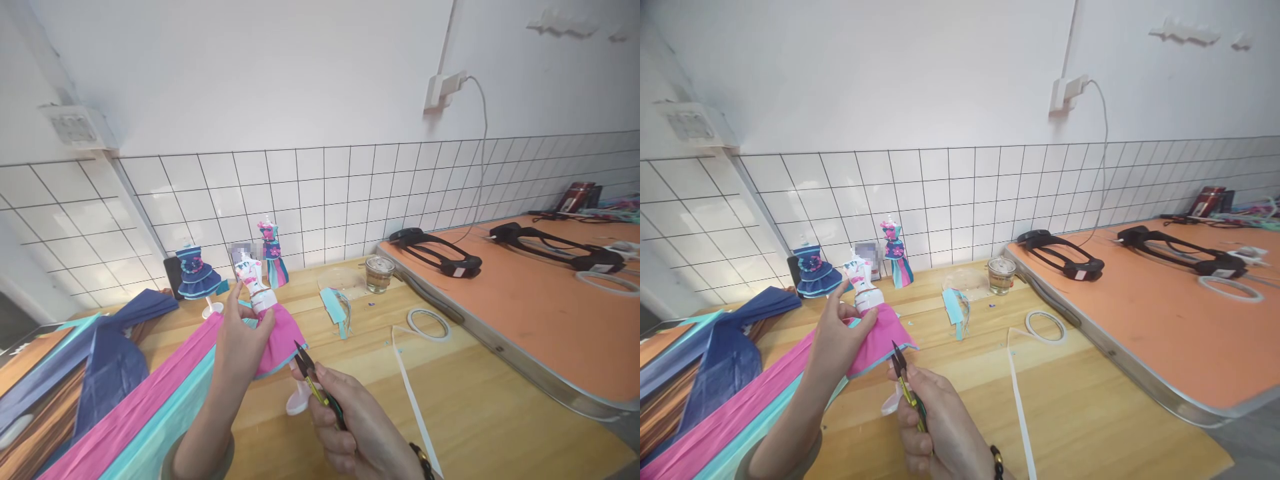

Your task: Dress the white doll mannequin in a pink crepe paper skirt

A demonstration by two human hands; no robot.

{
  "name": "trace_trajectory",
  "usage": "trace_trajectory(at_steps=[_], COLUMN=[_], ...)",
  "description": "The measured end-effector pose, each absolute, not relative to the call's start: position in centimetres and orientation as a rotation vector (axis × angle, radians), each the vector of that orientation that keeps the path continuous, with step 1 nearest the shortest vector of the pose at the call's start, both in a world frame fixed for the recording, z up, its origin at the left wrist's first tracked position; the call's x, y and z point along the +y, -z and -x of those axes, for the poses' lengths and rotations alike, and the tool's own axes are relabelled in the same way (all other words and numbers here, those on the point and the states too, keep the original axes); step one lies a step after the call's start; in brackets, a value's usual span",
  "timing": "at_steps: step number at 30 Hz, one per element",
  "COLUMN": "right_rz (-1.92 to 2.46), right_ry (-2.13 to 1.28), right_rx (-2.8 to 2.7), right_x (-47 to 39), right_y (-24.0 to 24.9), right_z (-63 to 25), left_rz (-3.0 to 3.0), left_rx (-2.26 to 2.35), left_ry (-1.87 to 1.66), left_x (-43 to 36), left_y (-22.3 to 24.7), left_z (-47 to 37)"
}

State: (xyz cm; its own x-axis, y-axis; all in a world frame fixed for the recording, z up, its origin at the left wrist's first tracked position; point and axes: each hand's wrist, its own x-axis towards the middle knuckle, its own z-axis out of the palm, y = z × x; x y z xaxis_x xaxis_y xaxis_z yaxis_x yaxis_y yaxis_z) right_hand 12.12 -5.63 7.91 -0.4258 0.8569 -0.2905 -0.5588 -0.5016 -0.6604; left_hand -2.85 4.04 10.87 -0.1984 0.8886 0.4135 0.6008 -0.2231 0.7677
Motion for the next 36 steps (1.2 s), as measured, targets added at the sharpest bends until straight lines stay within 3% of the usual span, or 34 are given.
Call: trace_trajectory(at_steps=[36], right_rz=[0.803], right_ry=[-1.981], right_rx=[-0.625], right_x=[-6.07], right_y=[-7.91], right_z=[-12.42], left_rz=[-1.727], left_rx=[1.689], left_ry=[-1.445], left_x=[3.68], left_y=[-11.75], left_z=[2.94])
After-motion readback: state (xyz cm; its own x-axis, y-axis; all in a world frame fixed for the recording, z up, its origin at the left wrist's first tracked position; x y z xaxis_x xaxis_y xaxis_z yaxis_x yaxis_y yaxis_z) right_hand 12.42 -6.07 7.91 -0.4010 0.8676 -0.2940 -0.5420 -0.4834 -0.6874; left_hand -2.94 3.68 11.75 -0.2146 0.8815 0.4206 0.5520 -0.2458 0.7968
